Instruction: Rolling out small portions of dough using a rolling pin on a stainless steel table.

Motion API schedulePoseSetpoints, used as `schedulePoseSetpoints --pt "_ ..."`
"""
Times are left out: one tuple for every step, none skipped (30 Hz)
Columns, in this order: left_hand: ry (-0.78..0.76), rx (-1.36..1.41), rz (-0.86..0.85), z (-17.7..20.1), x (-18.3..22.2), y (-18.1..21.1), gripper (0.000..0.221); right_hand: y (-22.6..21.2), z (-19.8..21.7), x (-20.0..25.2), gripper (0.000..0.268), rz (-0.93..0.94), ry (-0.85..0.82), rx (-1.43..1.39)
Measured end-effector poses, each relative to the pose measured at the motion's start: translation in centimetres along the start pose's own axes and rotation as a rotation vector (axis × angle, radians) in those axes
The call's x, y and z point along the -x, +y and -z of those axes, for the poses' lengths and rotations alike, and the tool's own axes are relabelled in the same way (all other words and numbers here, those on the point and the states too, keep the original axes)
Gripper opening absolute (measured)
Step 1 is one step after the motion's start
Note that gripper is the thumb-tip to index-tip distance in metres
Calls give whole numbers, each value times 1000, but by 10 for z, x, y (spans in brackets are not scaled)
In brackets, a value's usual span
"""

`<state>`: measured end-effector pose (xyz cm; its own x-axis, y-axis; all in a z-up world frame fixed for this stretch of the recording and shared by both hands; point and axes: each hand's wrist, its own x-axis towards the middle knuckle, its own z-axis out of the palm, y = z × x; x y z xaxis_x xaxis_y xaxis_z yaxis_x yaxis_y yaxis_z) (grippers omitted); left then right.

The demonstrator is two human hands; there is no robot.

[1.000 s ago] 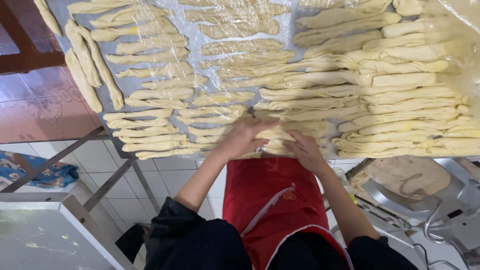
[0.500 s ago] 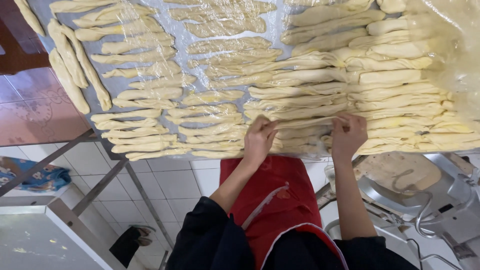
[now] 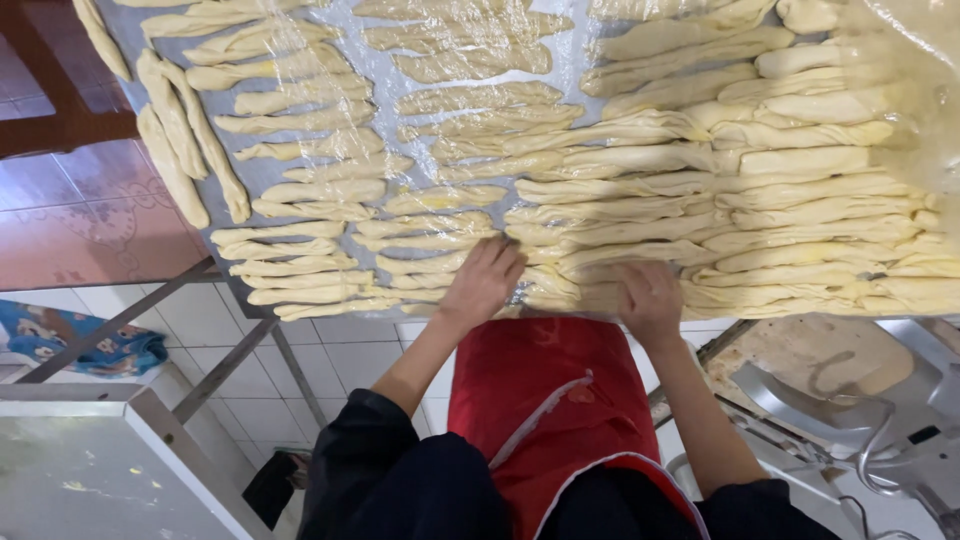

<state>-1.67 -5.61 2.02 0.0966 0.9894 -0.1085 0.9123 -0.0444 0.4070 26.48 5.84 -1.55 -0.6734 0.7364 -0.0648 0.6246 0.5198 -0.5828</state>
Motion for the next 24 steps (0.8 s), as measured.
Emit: schedulePoseSetpoints --pt "0 -4 1 -3 1 1 27 -19 -3 -4 28 2 2 -4" --pt "-9 145 17 -6 1 2 31 -37 -7 -8 29 49 -70 -127" --pt "-12 299 31 -11 -1 4 35 -53 -8 -12 32 97 -141 -243" --pt "-7 299 30 5 -8 9 35 -65 -7 -22 32 100 -139 -240" --pt "-204 485 134 21 -14 17 41 -77 -4 -28 42 136 -171 -200" --pt "-404 669 238 36 -20 25 48 -89 -2 -35 53 171 -202 -160" --pt "-403 674 235 42 -20 29 48 -87 -2 -28 53 169 -204 -155" --pt "-287 826 224 48 -19 33 38 -85 -2 -22 48 150 -204 -166" --pt "-171 976 214 55 -18 37 28 -84 -2 -14 45 128 -205 -180" --pt "-172 981 213 40 -11 36 28 -68 -6 6 45 125 -207 -177" --pt "-235 1040 333 24 -5 32 26 -51 -12 23 40 -164 -381 -352" --pt "-300 1098 452 9 2 29 24 -34 -17 40 36 -455 -556 -528" --pt "-295 1098 450 -6 8 29 24 -24 -3 35 36 -451 -553 -525" --pt "-326 1288 655 -22 15 29 24 -15 11 29 33 -524 -515 -558" --pt "-360 1476 869 -38 24 32 24 -6 26 26 32 -601 -479 -592" --pt "-361 1478 870 -49 24 40 24 6 34 24 32 -603 -480 -591" --pt "-204 1447 824 -59 25 47 22 18 42 22 28 -531 -367 -545" --pt "-51 1410 776 -70 26 55 19 30 50 20 24 -458 -254 -499" --pt "-52 1412 775 -74 23 62 19 33 52 14 24 -460 -254 -497" --pt "20 1232 800 -78 20 69 19 36 55 7 24 -459 -202 -517" --pt "87 1053 822 -82 18 78 18 38 58 2 23 -460 -153 -535" --pt "82 1056 823 -75 12 82 18 42 55 5 23 -465 -154 -533" --pt "127 932 870 -67 4 84 17 47 52 6 21 -417 -110 -407" --pt "170 806 915 -60 -3 86 17 51 48 7 19 -369 -67 -280"
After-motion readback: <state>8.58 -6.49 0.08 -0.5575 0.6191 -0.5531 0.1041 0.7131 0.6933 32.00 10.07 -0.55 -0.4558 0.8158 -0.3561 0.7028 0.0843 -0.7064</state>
